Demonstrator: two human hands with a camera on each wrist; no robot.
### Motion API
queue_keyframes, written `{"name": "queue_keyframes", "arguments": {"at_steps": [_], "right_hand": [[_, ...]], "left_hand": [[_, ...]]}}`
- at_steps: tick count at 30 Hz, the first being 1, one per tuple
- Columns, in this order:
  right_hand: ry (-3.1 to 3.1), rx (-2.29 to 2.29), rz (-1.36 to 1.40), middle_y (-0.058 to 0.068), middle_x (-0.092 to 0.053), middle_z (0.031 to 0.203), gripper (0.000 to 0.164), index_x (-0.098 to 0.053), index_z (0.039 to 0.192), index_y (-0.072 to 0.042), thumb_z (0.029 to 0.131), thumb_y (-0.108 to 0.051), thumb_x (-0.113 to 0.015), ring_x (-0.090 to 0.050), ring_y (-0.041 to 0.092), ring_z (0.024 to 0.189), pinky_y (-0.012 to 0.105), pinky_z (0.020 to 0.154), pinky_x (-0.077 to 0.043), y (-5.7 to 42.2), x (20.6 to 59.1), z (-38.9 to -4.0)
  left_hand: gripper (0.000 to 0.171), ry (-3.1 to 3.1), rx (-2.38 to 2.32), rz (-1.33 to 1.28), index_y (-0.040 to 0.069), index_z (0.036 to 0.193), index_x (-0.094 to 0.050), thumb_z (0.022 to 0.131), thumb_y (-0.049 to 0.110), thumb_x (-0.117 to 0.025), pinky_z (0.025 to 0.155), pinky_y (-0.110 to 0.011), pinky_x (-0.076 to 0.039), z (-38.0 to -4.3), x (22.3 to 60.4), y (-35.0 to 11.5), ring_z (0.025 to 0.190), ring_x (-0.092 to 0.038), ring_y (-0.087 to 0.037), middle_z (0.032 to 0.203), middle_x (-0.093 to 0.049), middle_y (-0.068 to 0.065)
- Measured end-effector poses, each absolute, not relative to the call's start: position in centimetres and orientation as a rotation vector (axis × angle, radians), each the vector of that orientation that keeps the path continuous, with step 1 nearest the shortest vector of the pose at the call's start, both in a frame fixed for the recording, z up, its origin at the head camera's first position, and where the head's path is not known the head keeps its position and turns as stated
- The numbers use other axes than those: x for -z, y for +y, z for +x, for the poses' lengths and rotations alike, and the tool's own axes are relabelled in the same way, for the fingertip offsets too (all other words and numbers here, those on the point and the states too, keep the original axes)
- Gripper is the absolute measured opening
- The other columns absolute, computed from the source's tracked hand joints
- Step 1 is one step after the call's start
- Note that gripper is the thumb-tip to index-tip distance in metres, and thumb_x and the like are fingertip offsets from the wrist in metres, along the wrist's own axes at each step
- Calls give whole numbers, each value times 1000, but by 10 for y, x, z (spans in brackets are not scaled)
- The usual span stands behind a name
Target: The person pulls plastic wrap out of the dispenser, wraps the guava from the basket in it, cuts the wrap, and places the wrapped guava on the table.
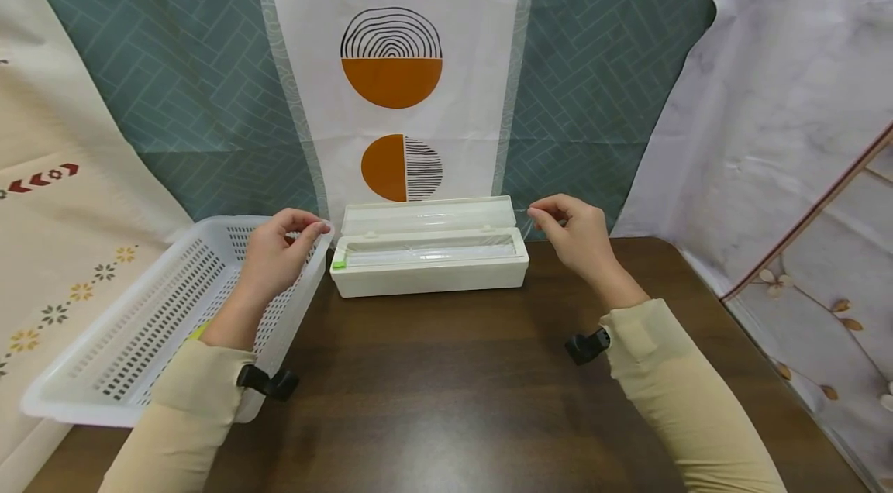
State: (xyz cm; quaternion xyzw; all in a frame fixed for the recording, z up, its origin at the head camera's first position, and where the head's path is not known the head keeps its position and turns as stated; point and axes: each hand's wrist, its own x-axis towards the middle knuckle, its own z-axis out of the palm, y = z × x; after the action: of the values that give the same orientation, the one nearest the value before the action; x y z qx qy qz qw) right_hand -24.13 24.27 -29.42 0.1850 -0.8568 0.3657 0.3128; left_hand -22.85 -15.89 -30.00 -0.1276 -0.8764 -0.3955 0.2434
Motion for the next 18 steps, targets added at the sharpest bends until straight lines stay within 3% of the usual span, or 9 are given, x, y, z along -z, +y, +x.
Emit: {"name": "queue_keyframes", "arguments": {"at_steps": [4, 18], "right_hand": [[-2263, -962, 472, 11, -68, 73, 9, -71, 90, -4, 86, -11, -68, -56, 8, 54, 14, 48, -41, 243, 295, -241], [-2193, -1063, 449, 15, -68, 73, 10, -72, 92, -1, 86, -8, -69, -52, -8, 53, 10, 51, -43, 238, 293, -236]], "left_hand": [[16, -2360, 1063, -367, 4, 100, -65, 91, 18, -63, 61, -21, -40, -228, 300, -158, 73, -52, -18, 87, -67, -11], [17, -2316, 1065, -369, 5, 99, -65, 92, 19, -63, 59, -19, -40, -224, 300, -159, 68, -52, -19, 89, -68, -11]]}}
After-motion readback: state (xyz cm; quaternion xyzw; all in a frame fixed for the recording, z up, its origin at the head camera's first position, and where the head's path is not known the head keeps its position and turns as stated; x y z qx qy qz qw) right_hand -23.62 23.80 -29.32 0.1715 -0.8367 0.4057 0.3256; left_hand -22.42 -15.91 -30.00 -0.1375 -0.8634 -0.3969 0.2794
